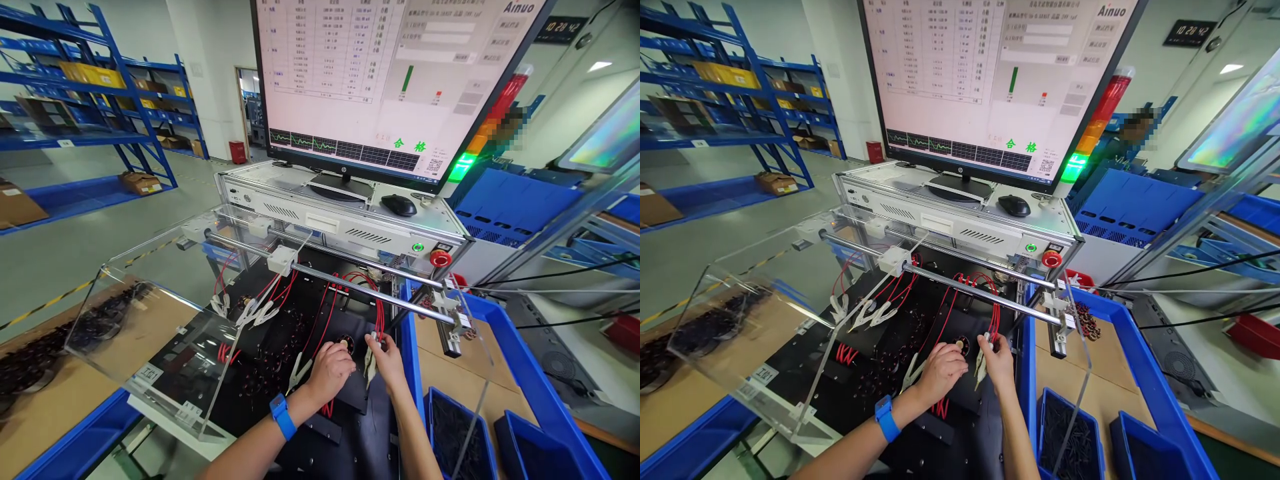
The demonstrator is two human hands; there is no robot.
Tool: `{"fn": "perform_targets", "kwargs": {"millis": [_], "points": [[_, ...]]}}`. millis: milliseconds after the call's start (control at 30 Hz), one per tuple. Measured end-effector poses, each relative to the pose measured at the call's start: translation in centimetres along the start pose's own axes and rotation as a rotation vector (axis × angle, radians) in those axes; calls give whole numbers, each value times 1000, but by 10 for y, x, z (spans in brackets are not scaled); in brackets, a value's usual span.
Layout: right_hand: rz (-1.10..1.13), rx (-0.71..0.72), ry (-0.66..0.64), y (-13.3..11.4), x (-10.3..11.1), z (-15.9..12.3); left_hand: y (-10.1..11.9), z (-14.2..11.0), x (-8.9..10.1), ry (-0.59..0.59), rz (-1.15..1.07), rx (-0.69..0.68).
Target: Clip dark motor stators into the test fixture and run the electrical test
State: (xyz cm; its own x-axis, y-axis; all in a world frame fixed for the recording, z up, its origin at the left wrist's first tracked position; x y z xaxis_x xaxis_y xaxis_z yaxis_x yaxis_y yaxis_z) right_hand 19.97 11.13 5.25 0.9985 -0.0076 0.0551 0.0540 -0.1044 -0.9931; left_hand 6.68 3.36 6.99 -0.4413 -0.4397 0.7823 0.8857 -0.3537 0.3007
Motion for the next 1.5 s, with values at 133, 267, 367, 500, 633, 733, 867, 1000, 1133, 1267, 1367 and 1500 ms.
{"fn": "perform_targets", "kwargs": {"millis": [133, 267, 367, 500, 633, 733, 867, 1000, 1133, 1267, 1367, 1500], "points": [[103, -39, 23, 7, -6, 0, 1, 0, -3, 7, 14, -33], [141, -56, 40, 14, -5, 0, 3, 3, -6, 20, 83, -41], [134, -23, 62, 16, 0, 1, 5, 6, -7, 22, 126, -45], [87, 52, 90, 16, 4, 5, 7, 7, -7, 24, 142, -46], [24, 95, 104, 16, 1, 7, 7, 6, -5, 24, 145, -26], [16, 80, 106, 17, -2, 6, 6, 5, -4, 18, 141, -8], [5, 76, 102, 17, -3, 6, 5, 4, -5, 3, 134, 8], [16, 87, 96, 16, -2, 6, 5, 5, -4, -20, 138, 15], [38, 83, 87, 12, -4, 3, 6, 6, -2, -27, 132, 16], [225, 0, 31, 13, -3, -1, 2, 6, 1, -13, 70, 84], [361, -47, 120, 21, 11, 0, 0, 4, 2, -9, 18, 129], [350, 8, 249, 34, 27, 5, -1, 4, 3, -9, 7, 126]]}}
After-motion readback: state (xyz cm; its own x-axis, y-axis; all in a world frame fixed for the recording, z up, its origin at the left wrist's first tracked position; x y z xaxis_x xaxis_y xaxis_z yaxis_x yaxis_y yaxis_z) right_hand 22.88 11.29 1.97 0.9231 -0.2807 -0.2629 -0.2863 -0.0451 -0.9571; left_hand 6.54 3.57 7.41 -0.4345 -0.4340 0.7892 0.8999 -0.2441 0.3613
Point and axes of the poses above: each hand's wrist, its own z-axis towards the middle knuckle, its own x-axis out of the back of the hand, y = z × x, the point moved 7 cm from there along z, towards the middle knuckle, and after that the axes turned 13 degrees about z, right-handed, at the moved point
